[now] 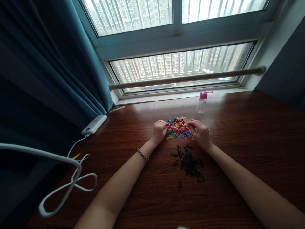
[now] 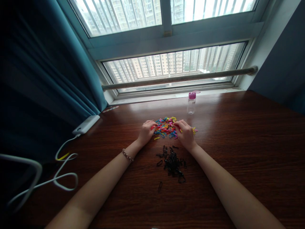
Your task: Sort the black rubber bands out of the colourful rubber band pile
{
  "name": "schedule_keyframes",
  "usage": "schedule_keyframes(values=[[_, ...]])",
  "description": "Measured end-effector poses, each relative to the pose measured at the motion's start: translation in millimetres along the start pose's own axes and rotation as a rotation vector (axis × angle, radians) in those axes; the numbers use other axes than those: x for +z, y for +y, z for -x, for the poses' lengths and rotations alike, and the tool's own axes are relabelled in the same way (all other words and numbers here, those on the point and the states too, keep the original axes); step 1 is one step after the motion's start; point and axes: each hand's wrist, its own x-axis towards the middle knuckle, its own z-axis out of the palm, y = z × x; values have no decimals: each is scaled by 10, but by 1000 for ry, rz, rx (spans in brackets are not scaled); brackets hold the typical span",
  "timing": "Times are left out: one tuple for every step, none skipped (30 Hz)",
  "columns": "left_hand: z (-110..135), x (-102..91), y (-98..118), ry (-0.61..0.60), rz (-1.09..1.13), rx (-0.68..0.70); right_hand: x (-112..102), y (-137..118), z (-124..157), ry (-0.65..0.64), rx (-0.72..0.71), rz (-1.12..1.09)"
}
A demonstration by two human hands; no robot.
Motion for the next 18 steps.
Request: schedule_keyframes(values=[[1,-1,-11,20,6,-4,-1,-5,-1,-3,-1,0],[3,-2,-20,39,15,-8,-1,-10,-2,-7,-4,-3],[4,-3,-28,57,28,-14,-1,-14,-2,-11,-8,-9],[6,-5,-35,75,44,-23,2,-19,-1,-15,-13,-20],[8,-7,-40,94,62,-38,6,-25,1,-20,-17,-36],[10,-9,-44,113,80,-56,11,-34,4,-28,-18,-55],[11,-12,-47,127,95,-72,17,-44,8,-41,-17,-74],[12,-14,-48,138,107,-84,23,-57,12,-56,-12,-89],[12,-17,-49,142,115,-89,29,-71,17,-74,-4,-102],[12,-19,-49,141,117,-88,34,-85,20,-94,5,-117],[11,-21,-48,136,114,-81,39,-98,23,-114,11,-136],[9,-22,-46,130,107,-73,41,-109,24,-128,16,-161],[6,-23,-44,127,98,-68,43,-116,25,-136,19,-189],[3,-24,-40,123,90,-66,44,-120,25,-139,23,-214],[0,-24,-36,120,84,-69,45,-120,24,-138,29,-231],[-4,-23,-31,116,81,-73,46,-116,24,-131,37,-239],[-8,-23,-27,112,81,-80,48,-108,24,-123,48,-242],[-11,-23,-23,106,83,-89,50,-98,24,-116,61,-241]])
